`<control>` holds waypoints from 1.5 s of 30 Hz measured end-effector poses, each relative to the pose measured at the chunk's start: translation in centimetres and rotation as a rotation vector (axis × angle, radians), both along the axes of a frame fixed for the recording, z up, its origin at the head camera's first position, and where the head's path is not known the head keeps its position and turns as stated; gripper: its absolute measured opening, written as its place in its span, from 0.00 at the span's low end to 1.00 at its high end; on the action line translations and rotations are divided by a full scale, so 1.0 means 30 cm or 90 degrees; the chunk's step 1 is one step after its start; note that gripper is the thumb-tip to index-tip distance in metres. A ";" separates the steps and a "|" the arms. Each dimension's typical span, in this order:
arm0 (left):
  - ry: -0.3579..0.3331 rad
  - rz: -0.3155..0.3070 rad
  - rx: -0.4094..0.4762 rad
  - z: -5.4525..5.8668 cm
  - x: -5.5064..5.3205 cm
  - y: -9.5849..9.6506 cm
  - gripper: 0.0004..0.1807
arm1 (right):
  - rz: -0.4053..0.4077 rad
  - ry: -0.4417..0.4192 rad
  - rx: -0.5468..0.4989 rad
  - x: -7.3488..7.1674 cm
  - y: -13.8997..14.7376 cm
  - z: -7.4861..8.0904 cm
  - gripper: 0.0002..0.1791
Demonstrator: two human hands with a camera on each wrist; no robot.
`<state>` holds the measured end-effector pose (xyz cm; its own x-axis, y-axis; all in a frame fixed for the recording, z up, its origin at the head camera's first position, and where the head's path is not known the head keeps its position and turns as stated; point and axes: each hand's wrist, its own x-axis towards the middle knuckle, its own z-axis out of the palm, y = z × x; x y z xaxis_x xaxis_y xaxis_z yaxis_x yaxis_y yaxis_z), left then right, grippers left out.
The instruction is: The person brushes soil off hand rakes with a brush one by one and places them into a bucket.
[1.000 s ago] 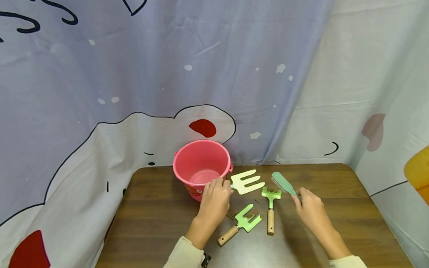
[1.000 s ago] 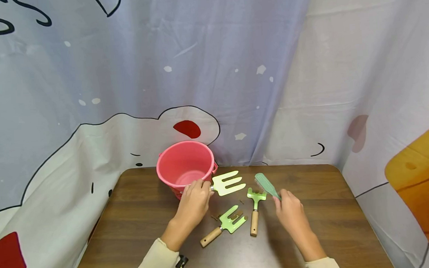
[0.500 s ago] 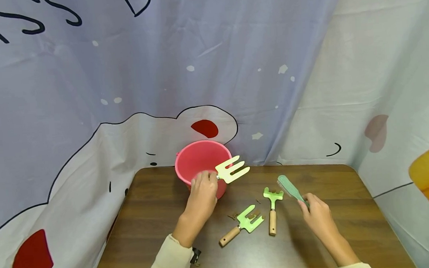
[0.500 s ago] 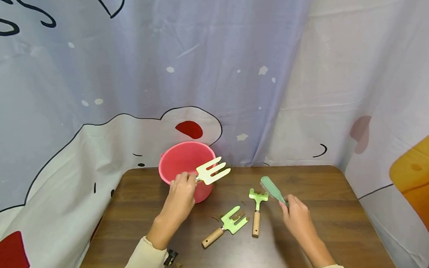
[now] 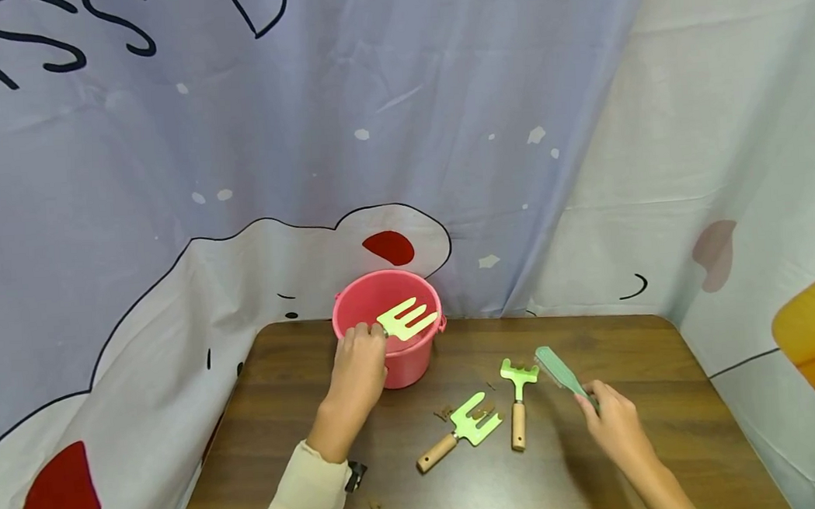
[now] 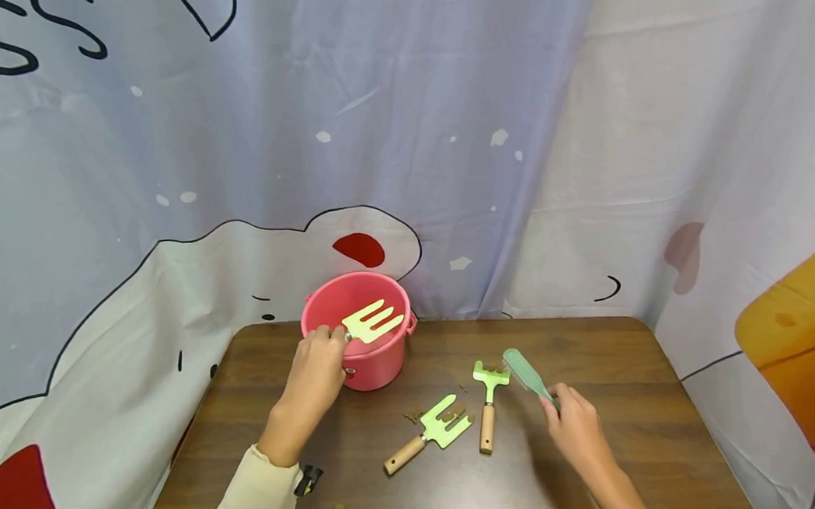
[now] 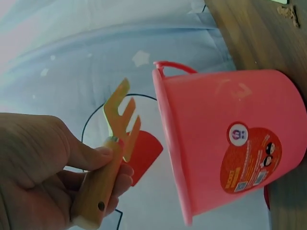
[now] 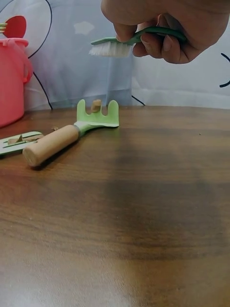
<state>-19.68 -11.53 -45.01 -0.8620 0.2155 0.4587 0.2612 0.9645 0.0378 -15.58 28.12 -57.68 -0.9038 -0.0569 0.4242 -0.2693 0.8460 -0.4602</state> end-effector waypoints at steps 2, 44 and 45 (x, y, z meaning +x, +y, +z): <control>-0.014 0.004 -0.001 0.004 -0.004 -0.008 0.25 | -0.004 -0.006 -0.001 0.005 0.005 -0.005 0.11; -0.285 0.039 0.099 -0.053 -0.237 -0.006 0.02 | -0.018 -0.010 0.012 0.018 0.037 -0.017 0.10; -0.286 0.039 0.098 -0.055 -0.240 -0.006 0.02 | -0.020 -0.010 0.012 0.018 0.038 -0.017 0.10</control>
